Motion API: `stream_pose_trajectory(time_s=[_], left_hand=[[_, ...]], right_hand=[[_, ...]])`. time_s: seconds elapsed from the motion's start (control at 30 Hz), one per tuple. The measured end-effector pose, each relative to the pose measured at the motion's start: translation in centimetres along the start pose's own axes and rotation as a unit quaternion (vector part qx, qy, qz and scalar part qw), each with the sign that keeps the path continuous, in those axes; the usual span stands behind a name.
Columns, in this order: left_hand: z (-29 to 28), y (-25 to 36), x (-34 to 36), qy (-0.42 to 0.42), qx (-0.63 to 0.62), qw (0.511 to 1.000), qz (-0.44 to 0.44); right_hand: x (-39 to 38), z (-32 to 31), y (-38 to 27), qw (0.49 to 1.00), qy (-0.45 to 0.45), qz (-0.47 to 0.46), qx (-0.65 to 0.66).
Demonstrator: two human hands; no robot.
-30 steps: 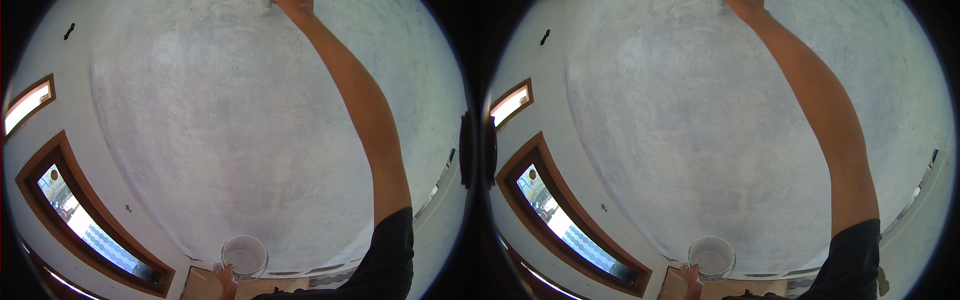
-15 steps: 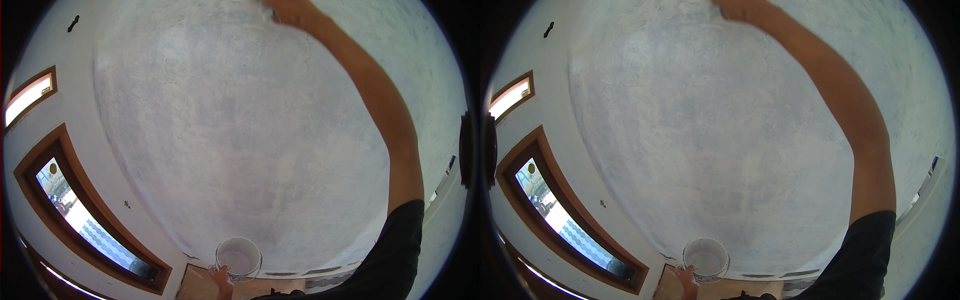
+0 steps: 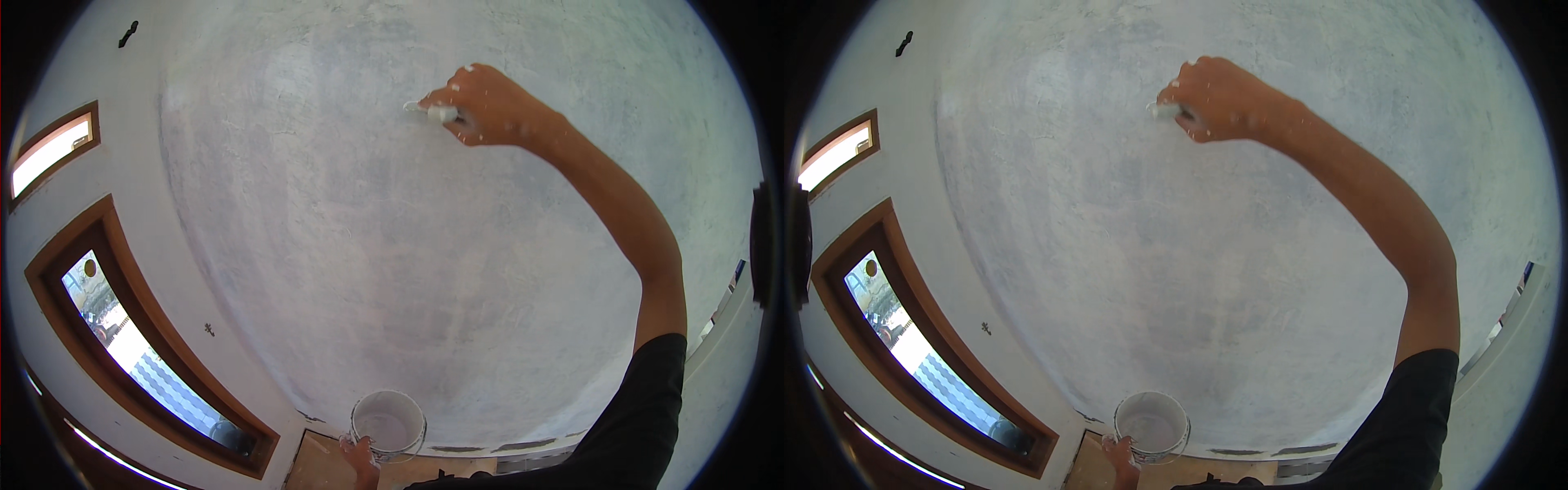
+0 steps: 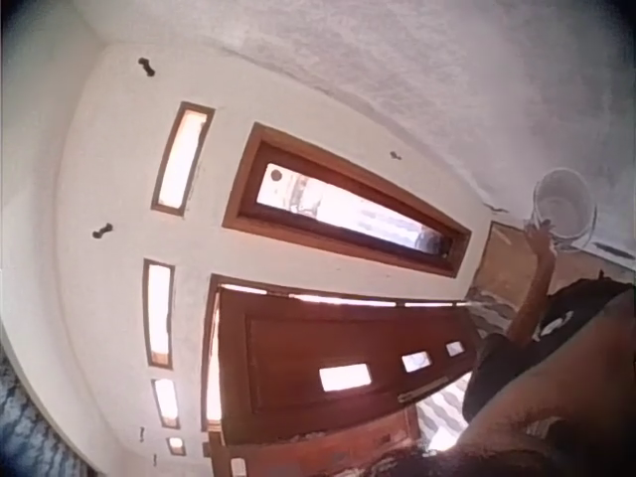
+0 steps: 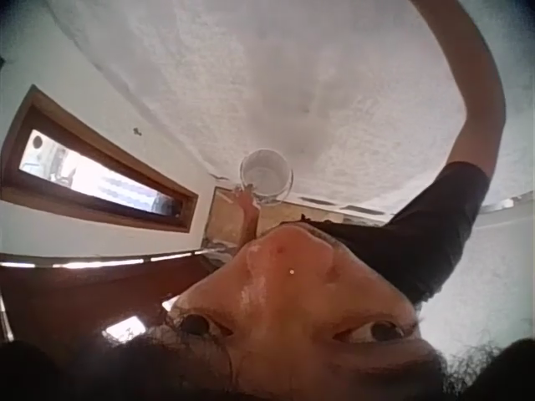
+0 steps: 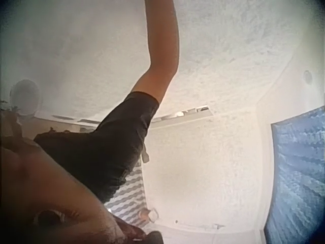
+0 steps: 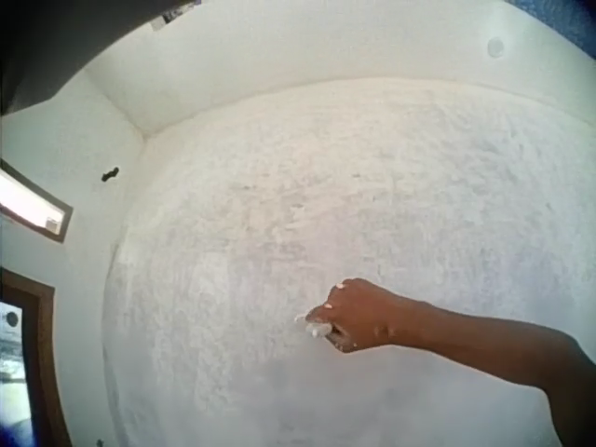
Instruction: Apply wall putty to the wall using a scraper.
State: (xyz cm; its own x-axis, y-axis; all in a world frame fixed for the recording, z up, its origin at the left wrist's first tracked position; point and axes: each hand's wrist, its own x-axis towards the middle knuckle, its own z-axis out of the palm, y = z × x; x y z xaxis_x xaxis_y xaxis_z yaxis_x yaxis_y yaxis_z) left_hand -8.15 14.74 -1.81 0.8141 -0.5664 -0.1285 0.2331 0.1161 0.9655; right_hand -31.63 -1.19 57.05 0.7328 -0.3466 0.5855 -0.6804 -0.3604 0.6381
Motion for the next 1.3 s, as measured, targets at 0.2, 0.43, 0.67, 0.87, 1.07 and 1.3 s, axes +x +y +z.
stream_pose_trajectory(time_s=[0.2,0.43,0.67,0.87,1.07,1.3], left_hand=[[-1.1,-0.5,0.4,-0.005,0.055,0.998,0.025],[-2.7,-6.9,3.2,0.025,0.155,0.984,0.08],[-1.8,-3.4,1.5,-0.041,0.138,0.989,-0.029],[-2.0,-6.3,2.5,-0.051,0.213,0.973,0.073],[-4.7,-11.6,4.0,-0.081,0.304,0.934,0.171],[-8.4,-20.7,9.1,-0.01,0.476,0.776,0.413]], right_hand=[[6.9,-3.8,9.2,0.979,0.112,0.027,0.168],[13.3,-12.5,16.0,0.97,0.215,0.074,-0.088],[13.7,-7.3,17.4,0.961,0.244,0.069,-0.113],[7.8,0.4,5.8,0.953,0.126,0.148,-0.233],[2.2,2.8,-1.1,0.97,0.146,-0.023,-0.192],[7.3,-3.6,3.3,0.975,0.051,0.039,0.214]])
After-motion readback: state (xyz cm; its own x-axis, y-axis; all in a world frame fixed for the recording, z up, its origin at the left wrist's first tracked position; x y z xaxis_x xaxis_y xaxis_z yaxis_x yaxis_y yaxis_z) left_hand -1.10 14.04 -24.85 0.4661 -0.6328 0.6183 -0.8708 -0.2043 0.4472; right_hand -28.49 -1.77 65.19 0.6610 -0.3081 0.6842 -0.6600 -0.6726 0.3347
